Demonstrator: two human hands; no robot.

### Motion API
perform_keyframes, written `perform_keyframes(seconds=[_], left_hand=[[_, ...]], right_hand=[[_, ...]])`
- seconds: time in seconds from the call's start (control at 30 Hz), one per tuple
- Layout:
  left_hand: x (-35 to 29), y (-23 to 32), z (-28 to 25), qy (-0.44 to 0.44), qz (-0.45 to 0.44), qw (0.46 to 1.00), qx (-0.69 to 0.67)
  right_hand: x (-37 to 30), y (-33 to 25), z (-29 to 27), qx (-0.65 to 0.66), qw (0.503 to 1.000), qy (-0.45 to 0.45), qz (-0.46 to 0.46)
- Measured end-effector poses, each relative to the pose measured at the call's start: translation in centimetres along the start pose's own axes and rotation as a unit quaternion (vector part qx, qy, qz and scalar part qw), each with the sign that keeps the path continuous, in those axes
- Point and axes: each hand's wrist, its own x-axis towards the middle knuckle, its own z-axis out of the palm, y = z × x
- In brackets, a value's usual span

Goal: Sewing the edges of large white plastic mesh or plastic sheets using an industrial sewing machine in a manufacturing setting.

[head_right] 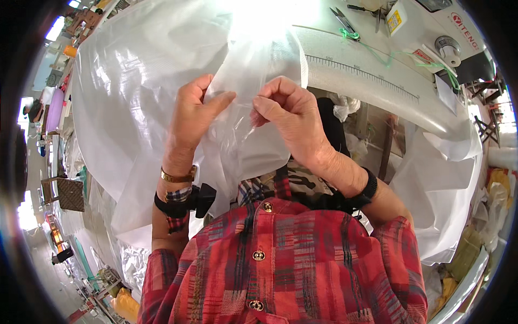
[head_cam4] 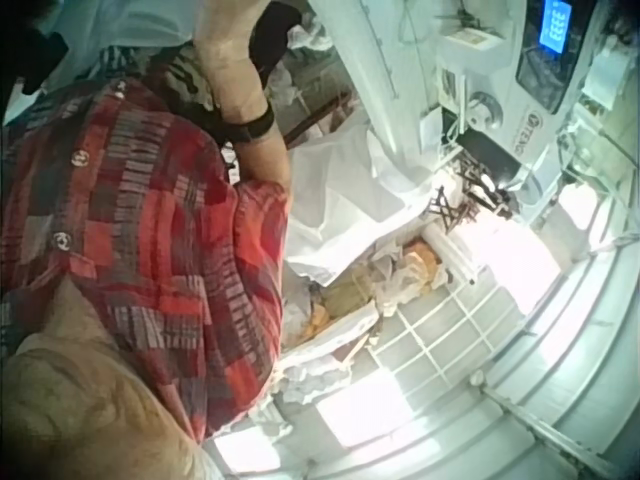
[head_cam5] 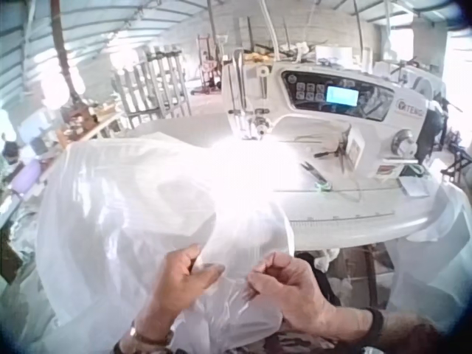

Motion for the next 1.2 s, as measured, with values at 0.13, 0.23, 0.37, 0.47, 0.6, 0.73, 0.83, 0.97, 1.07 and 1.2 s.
perform_keyframes(seconds=[0.13, 0.23, 0.37, 0.47, 0.6, 0.73, 0.83, 0.97, 1.07, 1.2], left_hand=[[-1.0, 2.8, 1.7, 0.081, 0.129, 0.966, 0.211], [-1.0, 3.3, 1.9, 0.087, 0.192, 0.956, 0.203], [-0.8, 3.3, 1.9, 0.031, 0.123, 0.990, 0.066], [-0.5, 2.5, 1.9, 0.018, 0.078, 0.997, 0.006], [-0.1, 2.1, 1.9, 0.030, 0.011, 0.998, -0.053], [0.5, 1.8, 2.0, -0.011, -0.092, 0.977, -0.190], [0.6, 1.3, 1.6, -0.022, -0.104, 0.973, -0.205], [0.3, 2.2, 0.5, 0.045, -0.012, 0.998, -0.031], [0.2, 3.8, 1.4, 0.048, 0.006, 0.995, -0.086], [0.3, 3.5, 1.1, 0.037, -0.023, 0.990, -0.134]], right_hand=[[0.0, -1.8, 0.5, -0.171, 0.983, -0.012, -0.061], [0.4, -3.6, 1.7, -0.331, 0.939, 0.008, -0.094], [1.1, -3.3, 1.8, -0.448, 0.882, -0.058, -0.134], [1.1, -2.5, 1.4, -0.489, 0.848, -0.064, -0.194], [1.8, -2.2, 1.5, -0.512, 0.818, -0.073, -0.252], [1.7, -1.6, 1.5, -0.533, 0.759, -0.133, -0.349], [1.3, -0.9, 0.8, -0.510, 0.756, -0.156, -0.379], [0.4, -0.1, 2.4, -0.283, 0.943, 0.090, -0.149], [0.7, 4.1, 1.7, -0.535, 0.819, -0.041, -0.203], [1.5, 0.6, 1.6, -0.579, 0.784, -0.201, -0.103]])
